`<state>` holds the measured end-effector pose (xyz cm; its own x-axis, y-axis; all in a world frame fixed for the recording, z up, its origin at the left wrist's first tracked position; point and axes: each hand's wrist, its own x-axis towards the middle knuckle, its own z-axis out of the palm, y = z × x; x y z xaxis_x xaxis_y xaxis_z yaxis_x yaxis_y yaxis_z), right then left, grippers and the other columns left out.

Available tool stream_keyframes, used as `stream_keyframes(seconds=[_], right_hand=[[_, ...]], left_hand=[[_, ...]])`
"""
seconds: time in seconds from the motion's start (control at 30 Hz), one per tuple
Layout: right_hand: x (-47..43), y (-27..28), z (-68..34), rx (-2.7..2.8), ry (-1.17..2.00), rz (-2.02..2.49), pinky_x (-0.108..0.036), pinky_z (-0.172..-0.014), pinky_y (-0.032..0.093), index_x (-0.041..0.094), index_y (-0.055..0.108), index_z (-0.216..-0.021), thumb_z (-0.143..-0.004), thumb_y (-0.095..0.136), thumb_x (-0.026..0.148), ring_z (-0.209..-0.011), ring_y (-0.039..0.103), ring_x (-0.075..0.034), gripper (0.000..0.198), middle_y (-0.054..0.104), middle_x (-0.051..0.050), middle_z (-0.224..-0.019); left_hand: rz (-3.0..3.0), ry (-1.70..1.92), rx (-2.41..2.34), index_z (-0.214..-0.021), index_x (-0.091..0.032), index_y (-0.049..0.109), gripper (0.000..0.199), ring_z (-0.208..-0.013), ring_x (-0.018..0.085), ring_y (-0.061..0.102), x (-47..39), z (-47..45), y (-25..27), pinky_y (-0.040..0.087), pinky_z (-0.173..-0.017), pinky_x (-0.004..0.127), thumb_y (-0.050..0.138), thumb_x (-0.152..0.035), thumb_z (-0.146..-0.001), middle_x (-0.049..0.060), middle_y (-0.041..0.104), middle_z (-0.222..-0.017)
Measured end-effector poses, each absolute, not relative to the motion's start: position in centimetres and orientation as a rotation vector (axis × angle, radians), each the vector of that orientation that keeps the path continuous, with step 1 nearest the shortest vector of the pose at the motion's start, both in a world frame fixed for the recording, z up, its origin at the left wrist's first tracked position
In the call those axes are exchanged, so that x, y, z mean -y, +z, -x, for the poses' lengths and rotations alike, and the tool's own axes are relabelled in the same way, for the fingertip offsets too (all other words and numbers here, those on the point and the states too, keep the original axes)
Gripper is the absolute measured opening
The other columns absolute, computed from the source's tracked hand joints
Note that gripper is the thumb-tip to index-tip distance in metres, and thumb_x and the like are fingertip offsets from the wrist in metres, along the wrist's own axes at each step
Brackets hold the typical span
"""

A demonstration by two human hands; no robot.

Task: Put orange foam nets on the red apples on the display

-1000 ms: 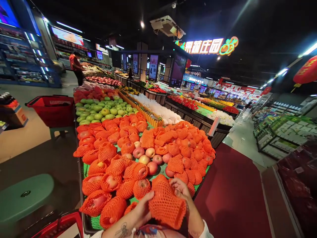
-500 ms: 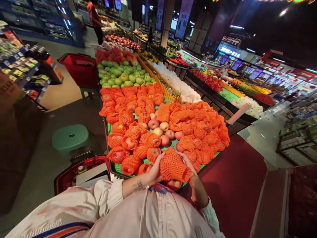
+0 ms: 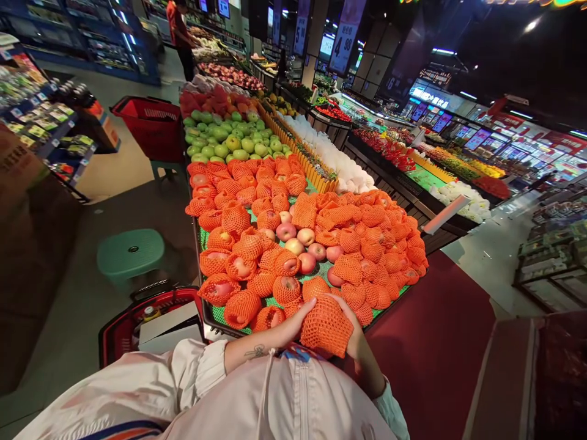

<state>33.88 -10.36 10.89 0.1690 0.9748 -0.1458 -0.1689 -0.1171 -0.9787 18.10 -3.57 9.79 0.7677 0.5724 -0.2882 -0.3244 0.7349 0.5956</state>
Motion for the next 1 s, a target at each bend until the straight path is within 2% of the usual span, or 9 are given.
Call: stream_keyframes(seconds=[0.1,0.2,0.27,0.33,0.43,0.53,0.67,0.8,1.0], right_hand=[[10.8,9.4,-34.3,0.691,1.221,1.315,-0.043,-0.105,0.055,0.028,0.077,-0.114,-0.073,0.08,0.034,-0.12,0.069,-0.031,0.041,0.075,-0.011,-0.126],[10.9,8.6,-34.9,0.517,1.187,1.319,-0.043,-0.097,0.059,0.027,0.079,-0.107,-0.072,0.082,0.036,-0.108,0.074,-0.031,0.037,0.079,-0.01,-0.116],[11.0,8.3,-35.5,0.418,1.258,1.279,-0.049,-0.09,0.061,0.024,0.079,-0.105,-0.075,0.079,0.044,-0.098,0.076,-0.033,0.036,0.08,-0.011,-0.107],[11.3,8.1,-36.0,0.377,1.283,1.245,-0.052,-0.088,0.061,0.022,0.079,-0.102,-0.078,0.077,0.049,-0.095,0.076,-0.034,0.037,0.081,-0.012,-0.103],[11.9,7.7,-36.2,0.391,1.166,1.243,-0.052,-0.094,0.059,0.026,0.078,-0.104,-0.075,0.082,0.05,-0.099,0.074,-0.033,0.038,0.08,-0.01,-0.102],[12.2,7.5,-35.4,0.384,1.053,1.275,-0.053,-0.099,0.055,0.031,0.076,-0.109,-0.064,0.088,0.056,-0.101,0.071,-0.032,0.053,0.079,-0.007,-0.097],[11.5,7.6,-34.0,0.515,1.027,1.245,-0.049,-0.111,0.048,0.03,0.078,-0.106,-0.056,0.09,0.063,-0.118,0.066,-0.032,0.06,0.077,-0.008,-0.115],[10.6,6.5,-33.4,0.698,1.068,1.263,-0.05,-0.115,0.043,0.035,0.078,-0.11,-0.061,0.089,0.053,-0.125,0.065,-0.033,0.054,0.076,-0.003,-0.124],[9.9,2.2,-33.1,0.877,1.136,1.282,-0.061,-0.114,0.038,0.051,0.073,-0.107,-0.035,0.094,0.039,-0.127,0.063,-0.041,0.076,0.076,0.005,-0.12]], left_hand=[[-0.81,0.529,-0.561,-0.111,-0.019,0.068,0.06,-0.119,0.03,0.064,3.4,-17.8,8.7,0.045,-0.108,0.044,0.071,-0.07,-0.079,0.01,0.075,-0.114],[-1.048,0.587,-0.647,-0.109,-0.021,0.06,0.059,-0.088,0.02,0.064,3.1,-17.6,7.8,0.05,-0.086,0.034,0.082,-0.063,-0.074,0.0,0.069,-0.089],[-1.09,0.608,-0.632,-0.112,-0.021,0.054,0.062,-0.065,0.014,0.052,3.0,-17.7,7.8,0.042,-0.067,0.026,0.083,-0.061,-0.074,-0.008,0.056,-0.069],[-1.112,0.649,-0.591,-0.11,-0.02,0.054,0.058,-0.057,0.01,0.04,2.8,-17.9,8.2,0.031,-0.058,0.023,0.08,-0.061,-0.078,-0.011,0.045,-0.061],[-1.149,0.769,-0.582,-0.099,-0.018,0.059,0.05,-0.059,0.01,0.038,2.4,-18.0,9.2,0.027,-0.058,0.024,0.079,-0.06,-0.08,-0.009,0.044,-0.062],[-1.08,0.848,-0.624,-0.095,-0.019,0.062,0.053,-0.06,0.012,0.043,2.1,-17.9,9.9,0.031,-0.06,0.025,0.081,-0.064,-0.074,-0.007,0.049,-0.062],[-0.981,0.863,-0.713,-0.098,-0.02,0.066,0.056,-0.068,0.016,0.054,1.9,-17.4,9.2,0.04,-0.066,0.027,0.083,-0.065,-0.071,-0.003,0.06,-0.069],[-0.976,0.814,-0.721,-0.094,-0.02,0.069,0.056,-0.076,0.019,0.06,1.7,-17.1,8.1,0.046,-0.071,0.028,0.085,-0.066,-0.066,0.0,0.066,-0.079],[-1.072,0.967,-0.831,-0.077,-0.019,0.069,0.058,-0.073,0.019,0.058,1.3,-16.5,9.0,0.048,-0.071,0.029,0.084,-0.073,-0.062,0.0,0.063,-0.076]])
